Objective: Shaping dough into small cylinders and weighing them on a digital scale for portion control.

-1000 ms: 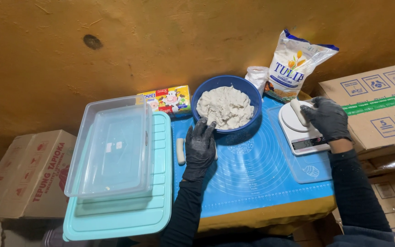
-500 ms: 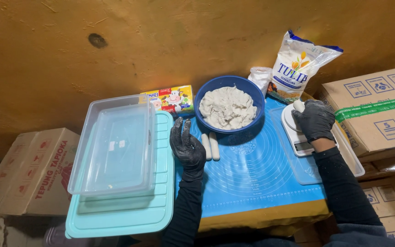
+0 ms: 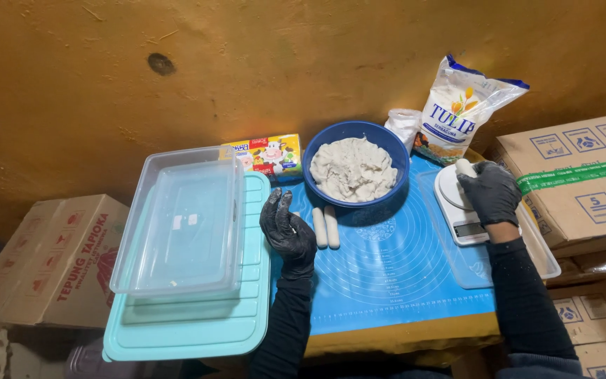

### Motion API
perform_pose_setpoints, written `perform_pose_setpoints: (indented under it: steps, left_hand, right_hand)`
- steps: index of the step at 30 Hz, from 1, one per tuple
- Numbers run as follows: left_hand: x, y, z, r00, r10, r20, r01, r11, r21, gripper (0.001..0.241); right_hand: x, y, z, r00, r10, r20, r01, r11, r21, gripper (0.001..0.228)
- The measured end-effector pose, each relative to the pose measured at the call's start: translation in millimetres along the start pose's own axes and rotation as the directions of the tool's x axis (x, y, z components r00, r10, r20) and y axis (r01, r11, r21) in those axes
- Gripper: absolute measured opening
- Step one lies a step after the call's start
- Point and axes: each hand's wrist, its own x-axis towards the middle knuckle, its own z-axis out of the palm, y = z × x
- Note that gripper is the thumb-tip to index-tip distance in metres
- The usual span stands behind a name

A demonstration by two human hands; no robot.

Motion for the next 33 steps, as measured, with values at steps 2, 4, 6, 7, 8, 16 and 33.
perform_pose_setpoints:
  steps: [2,4,6,7,8,16,33]
  left_hand:
    - [-1.9,-2.3,-0.4,1.000,-0.027,0.002,0.027,0.999,-0.039,0.036]
    - [-7.6,-0.4,-2.2,0.987,-0.145,0.067,0.150,0.985,-0.089,0.037]
    - [-3.8,14.1,-6.0,0.957,-0.255,0.140,0.273,0.953,-0.130,0.038]
    - [3.8,27.3,-8.0,0.869,-0.417,0.268,0.463,0.874,-0.143,0.034]
    - [11.1,40.5,-10.2,0.738,-0.549,0.393,0.635,0.762,-0.128,0.030]
    - [-36.0,41.6,-27.3,0.226,-0.512,0.829,0.955,0.283,-0.085,0.055]
    - [48.1,52.5,-54.6,0.299,-0.621,0.725,0.791,0.586,0.175,0.043]
  right_hand:
    - [-13.3,-4.6,-12.6,1.000,0.001,0.003,-0.001,0.983,0.181,0.054]
    - [-43.5,-40.4,-44.5,0.996,0.004,0.094,-0.039,0.929,0.367,0.051]
    - [-78.3,-98.4,-90.2,0.983,-0.011,0.183,-0.091,0.838,0.537,0.050]
    - [-102.5,-134.4,-122.3,0.956,-0.031,0.292,-0.186,0.704,0.686,0.041]
    - [-131.8,-165.5,-156.6,0.918,-0.077,0.389,-0.289,0.538,0.791,0.034]
    - [-140.6,-167.0,-59.1,0.814,-0.361,0.455,-0.294,0.420,0.858,0.042]
    - [-159.1,-164.6,4.2,0.725,-0.683,0.094,0.290,0.425,0.858,0.044]
